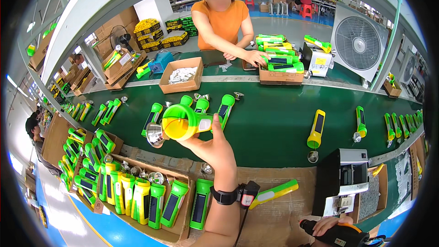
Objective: Assembling flashlight components using an electric screwdriver on a factory line.
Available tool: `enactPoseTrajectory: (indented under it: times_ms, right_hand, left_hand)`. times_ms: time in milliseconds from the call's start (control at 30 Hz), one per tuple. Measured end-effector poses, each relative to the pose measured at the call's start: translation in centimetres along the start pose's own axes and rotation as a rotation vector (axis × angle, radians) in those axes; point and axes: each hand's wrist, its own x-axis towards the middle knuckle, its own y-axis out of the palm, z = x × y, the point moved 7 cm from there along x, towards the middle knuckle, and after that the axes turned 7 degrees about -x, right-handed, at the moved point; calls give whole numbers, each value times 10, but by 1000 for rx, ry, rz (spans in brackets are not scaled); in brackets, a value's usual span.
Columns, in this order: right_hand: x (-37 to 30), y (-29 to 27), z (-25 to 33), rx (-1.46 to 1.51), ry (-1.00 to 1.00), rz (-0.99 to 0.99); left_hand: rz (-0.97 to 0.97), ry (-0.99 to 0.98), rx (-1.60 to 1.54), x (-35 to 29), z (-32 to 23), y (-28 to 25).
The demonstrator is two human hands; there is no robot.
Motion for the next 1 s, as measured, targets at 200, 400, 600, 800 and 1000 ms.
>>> enactPoseTrajectory:
  times_ms: [200,400,600,800,1000]
  right_hand:
    - [-1,0,-5,76,87,121]
    - [0,0,-3,79,126,138]
    - [-11,-3,-3,65,131,92]
    - [-24,-7,-6,61,142,26]
    - [-10,-7,-7,144,162,169]
  left_hand:
    - [42,-20,11,3,-8,2]
    - [33,41,107,3,-6,0]
    - [62,-3,171,1,-8,0]
    - [112,17,178,0,-10,2]
    - [134,3,171,1,-10,7]
